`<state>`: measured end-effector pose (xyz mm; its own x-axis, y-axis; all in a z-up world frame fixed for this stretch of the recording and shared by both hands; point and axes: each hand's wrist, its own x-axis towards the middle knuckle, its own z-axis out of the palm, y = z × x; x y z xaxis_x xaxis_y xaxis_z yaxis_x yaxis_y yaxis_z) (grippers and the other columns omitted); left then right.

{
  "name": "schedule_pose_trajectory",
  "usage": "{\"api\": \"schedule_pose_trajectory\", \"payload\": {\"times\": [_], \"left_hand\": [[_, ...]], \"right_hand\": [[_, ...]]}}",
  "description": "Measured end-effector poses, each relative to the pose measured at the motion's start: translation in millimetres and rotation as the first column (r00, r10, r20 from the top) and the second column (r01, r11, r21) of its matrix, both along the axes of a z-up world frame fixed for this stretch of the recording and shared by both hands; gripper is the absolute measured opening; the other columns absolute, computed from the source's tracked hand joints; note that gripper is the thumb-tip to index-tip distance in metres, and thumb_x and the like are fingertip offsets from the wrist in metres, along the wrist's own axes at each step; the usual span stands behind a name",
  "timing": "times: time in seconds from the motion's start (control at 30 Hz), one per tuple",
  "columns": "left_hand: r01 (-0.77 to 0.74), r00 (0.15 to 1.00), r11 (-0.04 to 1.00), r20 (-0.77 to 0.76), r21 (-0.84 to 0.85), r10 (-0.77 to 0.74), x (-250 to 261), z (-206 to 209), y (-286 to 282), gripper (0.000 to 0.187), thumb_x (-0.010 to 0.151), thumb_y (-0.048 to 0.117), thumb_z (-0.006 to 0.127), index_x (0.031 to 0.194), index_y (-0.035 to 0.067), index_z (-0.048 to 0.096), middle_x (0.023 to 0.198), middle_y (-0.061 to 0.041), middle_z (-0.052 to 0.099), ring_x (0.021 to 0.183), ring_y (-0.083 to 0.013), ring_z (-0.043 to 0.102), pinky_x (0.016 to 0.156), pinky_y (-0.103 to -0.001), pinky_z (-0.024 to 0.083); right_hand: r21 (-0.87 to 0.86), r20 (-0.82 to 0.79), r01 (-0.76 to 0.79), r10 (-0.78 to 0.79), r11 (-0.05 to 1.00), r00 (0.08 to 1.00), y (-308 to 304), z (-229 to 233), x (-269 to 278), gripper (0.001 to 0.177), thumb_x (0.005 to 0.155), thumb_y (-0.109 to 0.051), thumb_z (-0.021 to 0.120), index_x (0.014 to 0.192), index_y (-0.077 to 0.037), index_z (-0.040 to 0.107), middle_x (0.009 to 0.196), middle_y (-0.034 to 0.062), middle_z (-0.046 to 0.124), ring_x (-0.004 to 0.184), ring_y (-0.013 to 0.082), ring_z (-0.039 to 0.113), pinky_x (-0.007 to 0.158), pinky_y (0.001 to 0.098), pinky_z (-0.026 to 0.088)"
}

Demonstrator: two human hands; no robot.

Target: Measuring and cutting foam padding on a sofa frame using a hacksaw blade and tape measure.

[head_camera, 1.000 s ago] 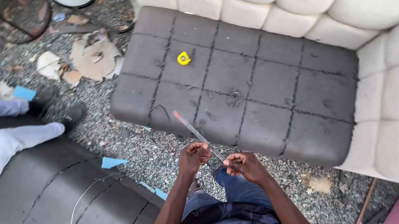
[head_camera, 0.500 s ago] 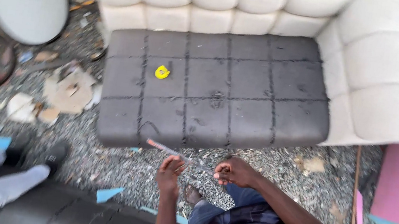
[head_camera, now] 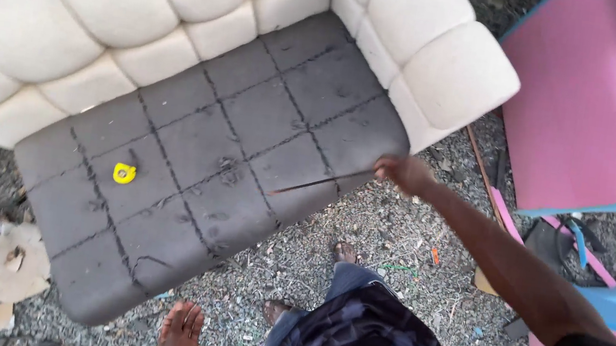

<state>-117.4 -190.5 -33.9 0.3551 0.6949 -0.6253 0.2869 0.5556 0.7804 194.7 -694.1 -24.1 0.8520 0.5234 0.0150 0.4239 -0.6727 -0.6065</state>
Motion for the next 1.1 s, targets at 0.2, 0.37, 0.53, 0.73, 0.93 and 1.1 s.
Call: {"api": "schedule_pose_trajectory", "payload": {"times": [0.2, 0.37, 0.53, 0.73, 0.93, 1.1], "left_hand": [[0.210, 0.959, 0.978, -0.192, -0.003, -0.207, 54.0, 48.5, -80.9, 0.038, 0.103, 0.028, 0.065, 0.132, 0.003, 0.064, 0.120, -0.017, 0.070, 0.107, -0.0326, 0.069, 0.092, -0.044, 0.057], [0.246, 0.963, 0.969, -0.100, -0.035, -0.249, 92.0, 51.1, -131.2, 0.034, 0.101, 0.022, 0.067, 0.127, 0.001, 0.064, 0.113, -0.018, 0.072, 0.101, -0.0305, 0.071, 0.090, -0.041, 0.057], [0.295, 0.946, 0.954, -0.127, -0.053, -0.299, 107.8, 63.3, -167.3, 0.029, 0.104, 0.024, 0.064, 0.123, 0.003, 0.066, 0.113, -0.019, 0.074, 0.099, -0.0306, 0.071, 0.089, -0.043, 0.058], [0.293, 0.928, 0.953, -0.217, -0.079, -0.304, 109.9, 73.0, -189.3, 0.034, 0.104, 0.024, 0.062, 0.129, 0.001, 0.066, 0.119, -0.020, 0.073, 0.106, -0.0336, 0.070, 0.093, -0.045, 0.056], [0.276, 0.956, 0.959, -0.079, -0.069, -0.281, 103.3, 27.0, -190.6, 0.039, 0.096, 0.022, 0.069, 0.128, 0.000, 0.068, 0.115, -0.021, 0.074, 0.103, -0.0372, 0.071, 0.089, -0.050, 0.058], [0.236, 0.971, 0.969, -0.025, -0.079, -0.238, 106.9, 25.0, -192.1, 0.051, 0.092, 0.034, 0.070, 0.127, -0.001, 0.067, 0.115, -0.023, 0.075, 0.092, -0.0365, 0.075, 0.078, -0.047, 0.064]], "right_hand": [[-0.684, -0.076, 0.512, -0.749, 0.519, 0.658, -143.8, -9.7, 42.2, 0.022, 0.111, -0.017, 0.053, 0.119, -0.014, 0.073, 0.076, 0.0017, 0.064, 0.050, 0.0109, 0.050, 0.037, 0.0261, 0.044], [-0.650, -0.064, 0.559, -0.770, 0.515, 0.635, -188.2, -23.3, 52.3, 0.022, 0.113, -0.026, 0.054, 0.124, -0.021, 0.072, 0.068, 0.0001, 0.066, 0.045, 0.0090, 0.044, 0.035, 0.0233, 0.034], [-0.711, -0.082, 0.405, -0.640, 0.574, 0.764, -185.1, -34.7, 55.2, 0.033, 0.114, -0.033, 0.045, 0.143, -0.028, 0.059, 0.073, 0.0029, 0.071, 0.041, 0.0062, 0.042, 0.031, 0.0203, 0.031], [-0.604, -0.172, 0.421, -0.627, 0.676, 0.760, -162.0, -72.2, 44.6, 0.027, 0.111, -0.021, 0.050, 0.133, -0.028, 0.063, 0.101, -0.0032, 0.072, 0.046, 0.0028, 0.052, 0.031, 0.0184, 0.032], [-0.157, -0.242, 0.073, -0.110, 0.985, 0.964, -55.1, -65.3, -22.6, 0.026, 0.104, -0.034, 0.053, 0.117, -0.023, 0.073, 0.082, -0.0047, 0.080, 0.053, 0.0089, 0.069, 0.040, 0.0248, 0.049], [0.051, -0.434, -0.147, 0.154, 0.988, 0.888, 34.7, -22.5, -71.4, 0.039, 0.101, -0.044, 0.056, 0.122, -0.019, 0.077, 0.080, 0.0027, 0.082, 0.056, 0.0142, 0.071, 0.057, 0.0314, 0.054]]}}
